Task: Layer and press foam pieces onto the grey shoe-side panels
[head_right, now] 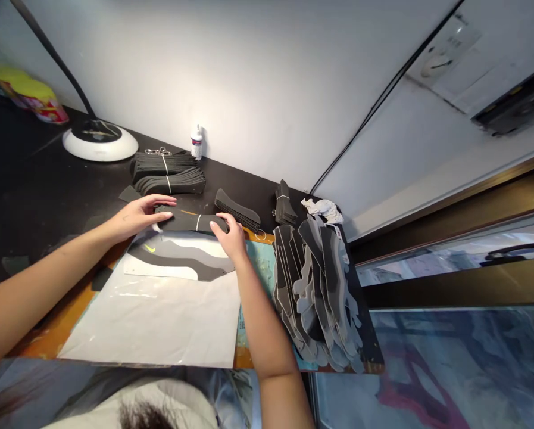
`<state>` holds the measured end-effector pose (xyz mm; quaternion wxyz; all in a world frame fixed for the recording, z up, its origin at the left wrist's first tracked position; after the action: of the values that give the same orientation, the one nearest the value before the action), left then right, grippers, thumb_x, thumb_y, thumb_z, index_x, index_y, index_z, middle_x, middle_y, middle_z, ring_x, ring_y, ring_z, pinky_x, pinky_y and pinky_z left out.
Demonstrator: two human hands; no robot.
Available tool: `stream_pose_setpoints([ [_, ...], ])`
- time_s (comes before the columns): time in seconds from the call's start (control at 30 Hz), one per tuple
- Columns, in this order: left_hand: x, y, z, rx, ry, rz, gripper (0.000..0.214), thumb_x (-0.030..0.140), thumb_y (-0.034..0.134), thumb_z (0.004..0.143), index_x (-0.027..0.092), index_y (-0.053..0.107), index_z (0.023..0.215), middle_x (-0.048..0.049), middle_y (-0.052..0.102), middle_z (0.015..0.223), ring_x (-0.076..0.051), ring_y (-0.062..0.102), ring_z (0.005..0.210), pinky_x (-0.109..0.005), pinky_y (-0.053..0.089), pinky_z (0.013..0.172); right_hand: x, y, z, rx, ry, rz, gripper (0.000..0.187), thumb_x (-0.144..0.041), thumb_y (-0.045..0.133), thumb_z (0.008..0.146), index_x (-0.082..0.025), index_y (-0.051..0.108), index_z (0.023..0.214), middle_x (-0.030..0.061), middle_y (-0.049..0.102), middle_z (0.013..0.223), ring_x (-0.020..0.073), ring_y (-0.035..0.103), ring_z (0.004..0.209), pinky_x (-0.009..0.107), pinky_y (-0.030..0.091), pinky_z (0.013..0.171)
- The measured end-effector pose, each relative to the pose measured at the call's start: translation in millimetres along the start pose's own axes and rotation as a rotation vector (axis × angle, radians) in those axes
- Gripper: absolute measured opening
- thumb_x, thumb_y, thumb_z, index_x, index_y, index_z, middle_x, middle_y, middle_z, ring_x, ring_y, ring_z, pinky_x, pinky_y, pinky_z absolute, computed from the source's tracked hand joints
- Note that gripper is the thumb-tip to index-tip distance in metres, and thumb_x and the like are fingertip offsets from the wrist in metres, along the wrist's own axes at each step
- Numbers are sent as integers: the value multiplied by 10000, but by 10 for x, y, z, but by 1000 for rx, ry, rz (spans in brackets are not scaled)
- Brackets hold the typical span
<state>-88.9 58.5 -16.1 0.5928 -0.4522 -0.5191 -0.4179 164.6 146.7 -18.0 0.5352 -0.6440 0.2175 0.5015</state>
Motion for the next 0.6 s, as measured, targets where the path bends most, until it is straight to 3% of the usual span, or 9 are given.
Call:
stream_pose_setpoints([
  [0.1,-7,35,18,22,307,356,365,527,743,851,213,798,1030,-102,710,1210,-285,620,1158,-409,484,1024,28,22,-35,17,-49,-105,291,-308,696,870,-223,688,1148,73,704,1251,262,562,1243,423,408,1144],
  [0.17,19,13,28,0,406,449,327,513,716,878,224,816,992,-101,693,1232,-298,580,1221,-461,381,1142,50,19,-27,17,-82,-139,268,-307,677,890,-209,695,1138,84,702,1250,254,572,1224,408,413,1134],
  [0.33,67,-70,38,-109,470,521,331,505,774,843,246,816,1046,-93,686,1217,-294,591,1162,-483,390,1133,134,-2,35,-9,-138,-152,238,-297,513,989,-213,693,1120,62,727,1154,199,650,1076,339,498,1019],
  [0.43,52,-64,18,-143,502,555,402,510,829,797,257,796,1107,-89,668,1260,-303,572,1194,-483,399,1133,167,3,46,-5,-157,-158,233,-305,522,986,-209,684,1124,63,722,1160,192,651,1073,323,509,1001],
  [0.6,46,-37,-10,-131,526,604,328,467,819,814,302,803,1097,-83,688,1236,-305,601,1174,-434,425,1113,165,6,35,-11,-168,-184,242,-324,502,1007,-223,680,1136,57,720,1170,180,658,1055,304,522,974],
])
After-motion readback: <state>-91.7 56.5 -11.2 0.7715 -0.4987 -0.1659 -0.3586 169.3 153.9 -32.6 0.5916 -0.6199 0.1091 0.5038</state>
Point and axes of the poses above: each hand's wrist, its own z-axis towards the middle knuckle, its own y-axis out of the palm, x = y × z, the point moved 2 cm from there along z, towards the middle knuckle
